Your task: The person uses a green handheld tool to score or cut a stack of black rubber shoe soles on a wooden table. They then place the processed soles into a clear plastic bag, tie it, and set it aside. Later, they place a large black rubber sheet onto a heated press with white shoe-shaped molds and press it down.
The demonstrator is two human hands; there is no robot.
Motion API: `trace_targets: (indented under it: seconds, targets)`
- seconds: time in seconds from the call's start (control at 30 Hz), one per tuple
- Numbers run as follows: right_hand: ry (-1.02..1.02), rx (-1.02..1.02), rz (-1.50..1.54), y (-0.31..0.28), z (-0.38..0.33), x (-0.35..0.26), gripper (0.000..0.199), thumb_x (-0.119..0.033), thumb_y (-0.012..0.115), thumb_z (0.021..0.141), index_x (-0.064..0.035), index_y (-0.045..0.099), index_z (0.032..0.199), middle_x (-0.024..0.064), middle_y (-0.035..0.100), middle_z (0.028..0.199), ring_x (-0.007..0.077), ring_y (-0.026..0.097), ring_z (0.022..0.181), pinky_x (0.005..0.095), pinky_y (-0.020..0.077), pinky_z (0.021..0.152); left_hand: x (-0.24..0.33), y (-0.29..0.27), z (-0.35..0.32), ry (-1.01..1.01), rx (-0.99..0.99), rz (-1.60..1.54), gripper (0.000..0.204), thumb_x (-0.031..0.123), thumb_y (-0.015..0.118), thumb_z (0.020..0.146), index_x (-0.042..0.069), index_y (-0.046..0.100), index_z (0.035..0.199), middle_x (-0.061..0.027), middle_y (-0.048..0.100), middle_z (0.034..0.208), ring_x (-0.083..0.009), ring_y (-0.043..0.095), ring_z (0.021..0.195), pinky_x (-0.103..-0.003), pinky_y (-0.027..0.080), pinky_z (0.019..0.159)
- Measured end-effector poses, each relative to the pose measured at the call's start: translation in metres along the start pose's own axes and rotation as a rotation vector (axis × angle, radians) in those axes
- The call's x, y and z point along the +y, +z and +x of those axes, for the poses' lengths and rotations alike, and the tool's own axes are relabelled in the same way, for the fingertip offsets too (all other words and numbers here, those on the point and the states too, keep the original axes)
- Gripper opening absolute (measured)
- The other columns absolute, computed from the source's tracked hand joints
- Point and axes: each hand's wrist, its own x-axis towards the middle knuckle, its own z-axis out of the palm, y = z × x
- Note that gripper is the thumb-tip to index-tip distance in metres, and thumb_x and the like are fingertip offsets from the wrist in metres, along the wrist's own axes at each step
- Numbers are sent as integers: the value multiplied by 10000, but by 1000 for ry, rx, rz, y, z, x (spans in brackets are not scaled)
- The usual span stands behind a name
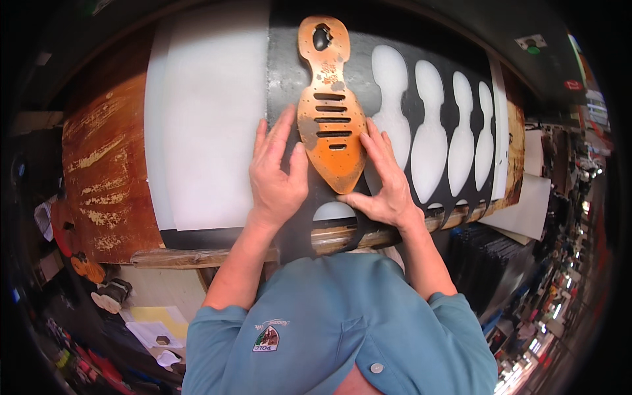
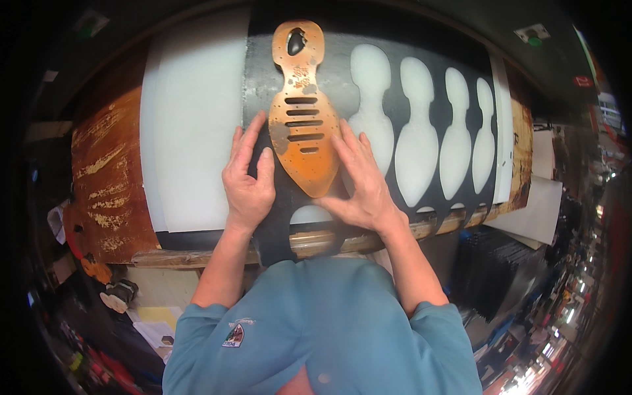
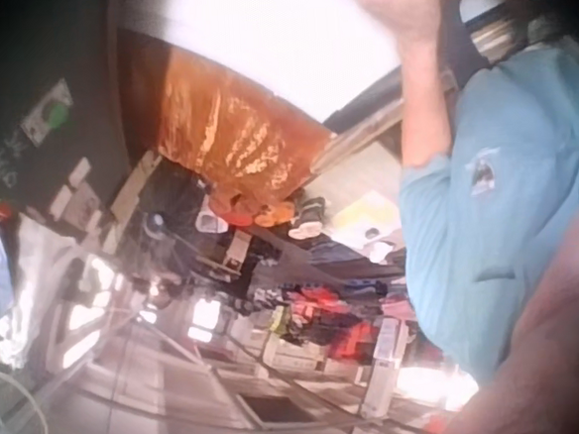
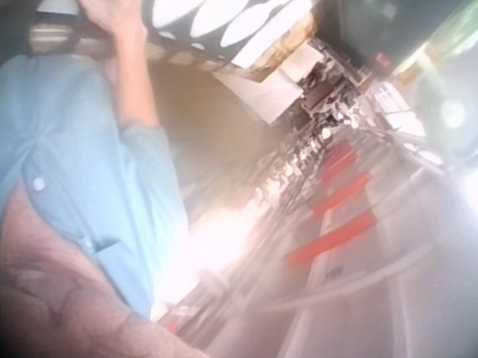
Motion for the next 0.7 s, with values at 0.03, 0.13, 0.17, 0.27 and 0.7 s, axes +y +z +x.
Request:
trace_targets:
  seconds: [0.03,0.13,0.17,0.27,0.7]
  targets:
    - [-8,31,-3,2,-3,4,1068,-273,971,701,4,428,1577,329,350,1654,466,397,1522,628,286,1252,-1,1,-1,4,-10,10,515,54,574,989,-29,544,1496,-206,640,1458,-365,604,1370,-560,283,1266]
    - [-52,127,7,10,-7,12,1042,-297,982,702,8,464,1552,306,497,1567,443,522,1439,632,320,1231,-5,2,-3,27,-23,42,520,52,567,996,-10,537,1512,-205,636,1464,-360,614,1359,-561,275,1270]
    - [-58,139,18,12,-8,13,1050,-305,987,694,8,467,1551,301,507,1562,438,529,1434,632,326,1228,-6,2,-4,41,-29,48,525,54,564,1000,-10,529,1520,-207,628,1475,-363,607,1367,-560,272,1271]
    - [-35,146,-5,16,-9,12,1106,-388,995,675,-51,455,1580,243,488,1605,377,480,1495,580,305,1259,-6,4,-6,53,-39,73,540,60,554,1012,-7,503,1545,-210,598,1510,-370,578,1399,-556,265,1275]
    - [-190,171,48,1,-11,10,957,-199,950,702,35,474,1499,266,532,1523,459,540,1344,551,432,1147,3,-1,-6,-26,23,8,527,36,541,1029,-14,502,1552,-208,550,1567,-330,517,1470,-477,351,1241]
